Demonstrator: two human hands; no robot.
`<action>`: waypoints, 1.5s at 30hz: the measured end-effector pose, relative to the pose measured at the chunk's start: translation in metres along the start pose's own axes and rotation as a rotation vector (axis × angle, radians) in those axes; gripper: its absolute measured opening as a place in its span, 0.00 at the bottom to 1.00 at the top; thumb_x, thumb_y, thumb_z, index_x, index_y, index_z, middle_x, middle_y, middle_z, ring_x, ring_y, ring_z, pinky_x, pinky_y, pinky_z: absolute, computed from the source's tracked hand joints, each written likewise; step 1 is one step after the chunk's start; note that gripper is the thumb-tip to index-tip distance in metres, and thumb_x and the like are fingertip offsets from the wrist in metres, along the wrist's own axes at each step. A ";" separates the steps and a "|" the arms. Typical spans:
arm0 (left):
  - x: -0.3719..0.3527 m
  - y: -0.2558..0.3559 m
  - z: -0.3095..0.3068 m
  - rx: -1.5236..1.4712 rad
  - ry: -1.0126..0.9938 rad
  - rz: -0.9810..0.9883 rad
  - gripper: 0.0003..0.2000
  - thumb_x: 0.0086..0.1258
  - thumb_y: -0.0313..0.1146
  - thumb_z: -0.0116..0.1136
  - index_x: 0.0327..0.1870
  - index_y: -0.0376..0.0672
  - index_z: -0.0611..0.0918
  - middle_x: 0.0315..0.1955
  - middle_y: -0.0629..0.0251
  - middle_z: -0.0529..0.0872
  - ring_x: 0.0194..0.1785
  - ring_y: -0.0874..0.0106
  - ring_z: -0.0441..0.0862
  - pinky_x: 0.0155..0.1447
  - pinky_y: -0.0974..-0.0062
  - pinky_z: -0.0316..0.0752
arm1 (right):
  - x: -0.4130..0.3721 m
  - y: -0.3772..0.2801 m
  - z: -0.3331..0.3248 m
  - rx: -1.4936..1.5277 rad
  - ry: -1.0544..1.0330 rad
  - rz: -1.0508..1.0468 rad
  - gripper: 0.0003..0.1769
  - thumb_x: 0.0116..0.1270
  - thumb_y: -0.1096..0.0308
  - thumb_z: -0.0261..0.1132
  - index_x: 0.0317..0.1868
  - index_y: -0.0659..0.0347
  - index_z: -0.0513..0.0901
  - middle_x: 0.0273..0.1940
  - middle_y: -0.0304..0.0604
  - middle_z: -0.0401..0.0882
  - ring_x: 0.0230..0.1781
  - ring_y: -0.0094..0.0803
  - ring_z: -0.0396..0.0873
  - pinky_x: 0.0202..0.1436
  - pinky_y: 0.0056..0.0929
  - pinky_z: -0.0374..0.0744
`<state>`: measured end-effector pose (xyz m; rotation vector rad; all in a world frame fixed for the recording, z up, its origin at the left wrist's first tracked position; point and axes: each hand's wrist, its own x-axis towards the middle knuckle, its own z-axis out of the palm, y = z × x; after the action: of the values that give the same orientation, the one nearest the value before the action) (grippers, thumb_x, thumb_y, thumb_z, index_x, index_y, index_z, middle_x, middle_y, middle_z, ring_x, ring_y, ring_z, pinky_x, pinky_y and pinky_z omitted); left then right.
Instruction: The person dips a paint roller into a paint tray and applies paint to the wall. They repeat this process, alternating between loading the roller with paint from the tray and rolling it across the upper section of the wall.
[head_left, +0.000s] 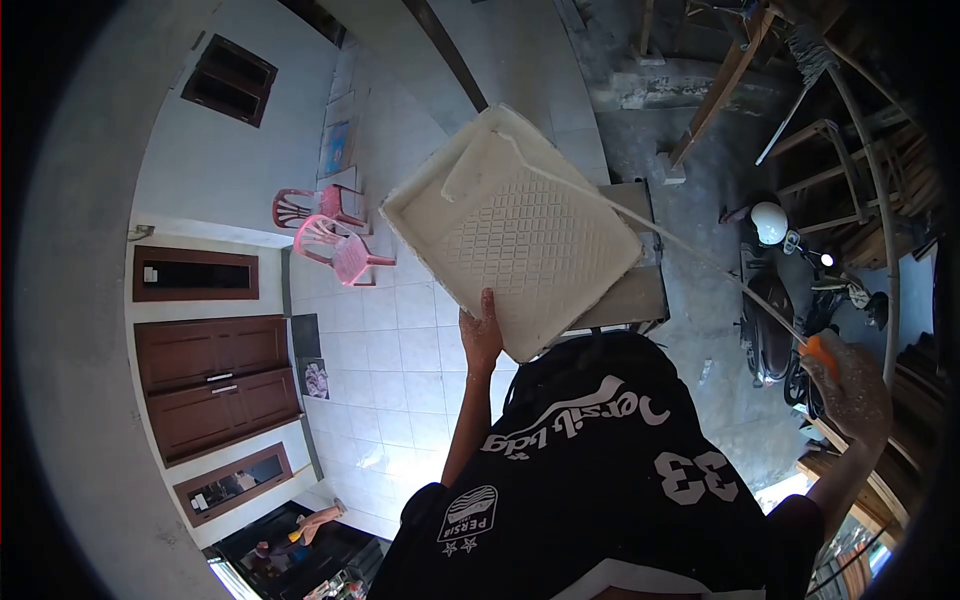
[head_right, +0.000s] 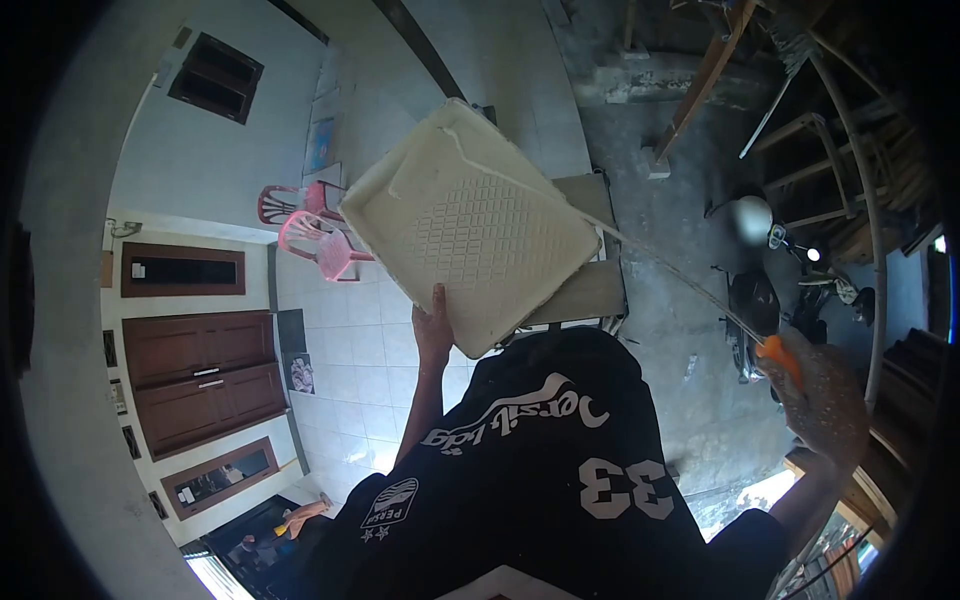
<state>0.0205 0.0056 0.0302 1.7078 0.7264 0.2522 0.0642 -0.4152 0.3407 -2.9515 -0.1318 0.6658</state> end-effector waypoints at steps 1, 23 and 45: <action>0.000 0.000 0.000 0.003 -0.013 -0.011 0.27 0.75 0.46 0.53 0.58 0.25 0.72 0.50 0.43 0.81 0.52 0.59 0.80 0.56 0.66 0.74 | 0.005 0.000 0.011 0.032 0.006 -0.089 0.19 0.70 0.51 0.58 0.47 0.60 0.78 0.36 0.54 0.80 0.39 0.52 0.78 0.44 0.45 0.75; -0.002 0.000 -0.001 -0.013 -0.040 -0.004 0.27 0.76 0.46 0.51 0.61 0.27 0.69 0.52 0.47 0.80 0.55 0.64 0.79 0.58 0.69 0.73 | 0.053 -0.034 0.051 0.140 -0.003 -0.195 0.20 0.73 0.52 0.55 0.44 0.63 0.80 0.27 0.58 0.80 0.32 0.52 0.82 0.36 0.47 0.76; -0.002 0.000 0.001 -0.048 -0.022 0.032 0.24 0.76 0.42 0.51 0.59 0.27 0.71 0.50 0.44 0.81 0.53 0.59 0.80 0.56 0.65 0.74 | -0.011 -0.001 0.000 -0.225 0.142 -0.041 0.24 0.70 0.48 0.59 0.54 0.58 0.81 0.37 0.52 0.83 0.39 0.44 0.80 0.47 0.42 0.79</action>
<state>0.0196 0.0033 0.0307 1.6750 0.6723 0.2700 0.0543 -0.4151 0.3454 -3.1888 -0.2703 0.4616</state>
